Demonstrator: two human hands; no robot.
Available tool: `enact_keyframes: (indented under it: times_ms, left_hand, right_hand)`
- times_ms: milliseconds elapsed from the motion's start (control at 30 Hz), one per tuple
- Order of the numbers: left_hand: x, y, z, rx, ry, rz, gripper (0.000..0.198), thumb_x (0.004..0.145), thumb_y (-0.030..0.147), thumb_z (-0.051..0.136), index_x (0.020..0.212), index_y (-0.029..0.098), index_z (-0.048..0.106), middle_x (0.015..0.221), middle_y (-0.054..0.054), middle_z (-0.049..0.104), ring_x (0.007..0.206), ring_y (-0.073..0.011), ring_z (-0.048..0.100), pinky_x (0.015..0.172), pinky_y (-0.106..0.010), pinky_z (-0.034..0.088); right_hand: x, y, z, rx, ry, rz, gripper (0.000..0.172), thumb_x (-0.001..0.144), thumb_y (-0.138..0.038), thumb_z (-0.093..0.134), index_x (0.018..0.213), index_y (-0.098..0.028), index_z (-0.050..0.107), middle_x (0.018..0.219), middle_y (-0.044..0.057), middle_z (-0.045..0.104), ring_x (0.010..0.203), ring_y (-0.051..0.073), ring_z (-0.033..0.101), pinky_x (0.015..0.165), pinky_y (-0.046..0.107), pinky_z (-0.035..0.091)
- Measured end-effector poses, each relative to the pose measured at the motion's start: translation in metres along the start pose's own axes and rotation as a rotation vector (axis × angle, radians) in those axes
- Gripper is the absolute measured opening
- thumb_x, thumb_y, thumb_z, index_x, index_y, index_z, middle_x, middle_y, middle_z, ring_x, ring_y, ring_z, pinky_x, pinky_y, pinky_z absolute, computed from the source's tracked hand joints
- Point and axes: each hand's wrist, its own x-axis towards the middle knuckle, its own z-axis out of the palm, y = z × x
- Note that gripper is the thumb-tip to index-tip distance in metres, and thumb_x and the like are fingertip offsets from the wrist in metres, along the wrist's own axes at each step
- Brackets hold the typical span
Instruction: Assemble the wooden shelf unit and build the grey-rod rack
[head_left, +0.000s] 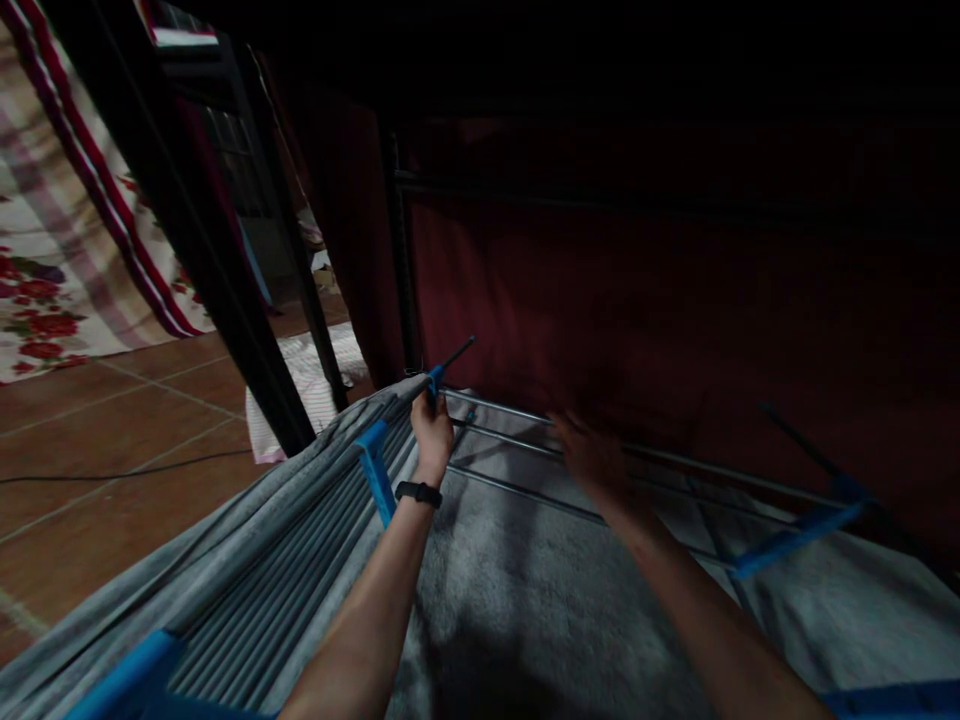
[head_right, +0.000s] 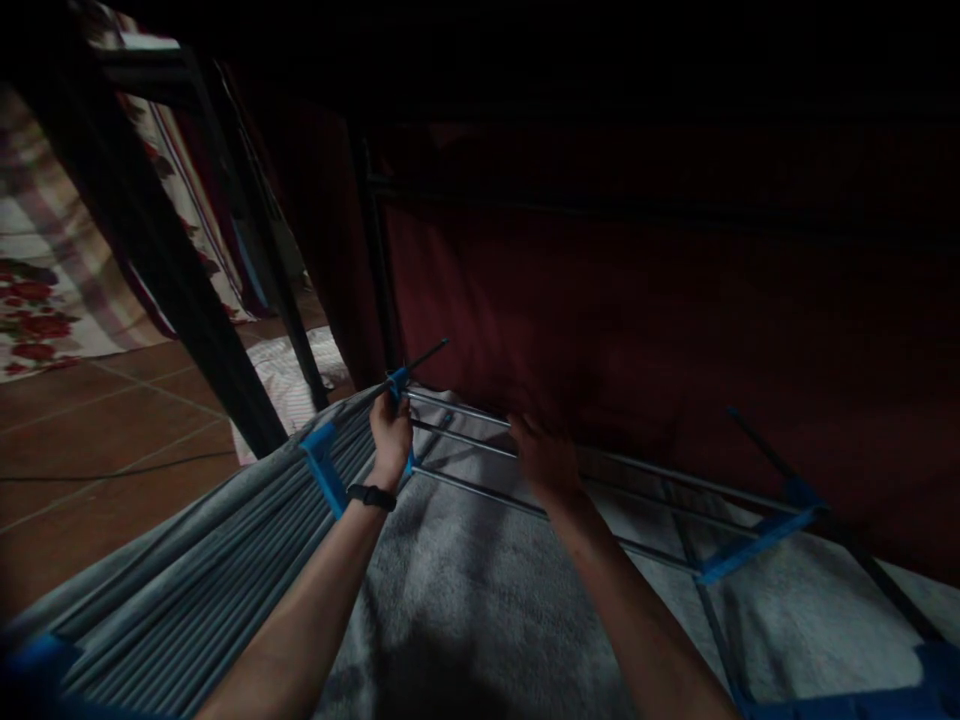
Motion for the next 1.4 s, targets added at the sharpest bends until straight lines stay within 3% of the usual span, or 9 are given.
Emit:
enact_keyframes:
  times_ms: [200, 400, 800, 1233, 1400]
  left_hand:
    - [-0.005, 0.0, 0.005, 0.011, 0.032, -0.022, 0.018, 0.083, 0.02, 0.054, 0.098, 0.016, 0.063, 0.103, -0.01, 0.068, 0.103, -0.0249, 0.063, 0.1, -0.039, 0.045]
    - [-0.007, -0.002, 0.009, 0.04, 0.056, -0.023, 0.017, 0.082, 0.019, 0.055, 0.097, 0.018, 0.064, 0.1, -0.008, 0.069, 0.1, -0.0238, 0.063, 0.097, -0.037, 0.046]
    - [-0.012, -0.004, 0.011, 0.124, 0.046, -0.006, 0.02, 0.084, 0.022, 0.054, 0.1, 0.014, 0.064, 0.101, -0.013, 0.069, 0.101, -0.028, 0.064, 0.097, -0.043, 0.046]
    - [-0.01, -0.004, 0.01, 0.054, 0.033, -0.023, 0.017, 0.08, 0.019, 0.056, 0.095, 0.016, 0.065, 0.099, -0.009, 0.069, 0.101, -0.0256, 0.064, 0.099, -0.042, 0.046]
    - [-0.011, 0.002, 0.01, 0.058, 0.036, -0.026, 0.015, 0.08, 0.018, 0.057, 0.093, 0.018, 0.064, 0.098, -0.009, 0.069, 0.101, -0.0256, 0.064, 0.099, -0.042, 0.046]
  right_hand:
    - [-0.002, 0.003, -0.002, 0.01, 0.041, -0.002, 0.033, 0.1, -0.03, 0.042, 0.127, -0.03, 0.061, 0.12, 0.002, 0.068, 0.102, 0.019, 0.063, 0.087, 0.03, 0.044]
    - [-0.004, 0.006, -0.002, 0.031, 0.002, 0.003, 0.035, 0.102, -0.032, 0.038, 0.129, -0.031, 0.06, 0.125, 0.001, 0.067, 0.099, 0.018, 0.065, 0.079, 0.029, 0.046]
    - [-0.003, 0.013, -0.008, -0.078, -0.074, -0.028, 0.041, 0.102, -0.037, 0.031, 0.134, -0.03, 0.056, 0.132, 0.006, 0.063, 0.094, 0.02, 0.067, 0.073, 0.031, 0.046]
    - [-0.002, 0.02, -0.008, -0.084, -0.104, -0.093, 0.043, 0.103, -0.036, 0.03, 0.137, -0.028, 0.054, 0.133, 0.007, 0.063, 0.098, 0.022, 0.067, 0.075, 0.032, 0.045]
    - [-0.001, 0.019, -0.01, -0.061, -0.117, -0.117, 0.04, 0.103, -0.035, 0.032, 0.134, -0.028, 0.056, 0.125, 0.006, 0.068, 0.095, 0.021, 0.068, 0.075, 0.031, 0.045]
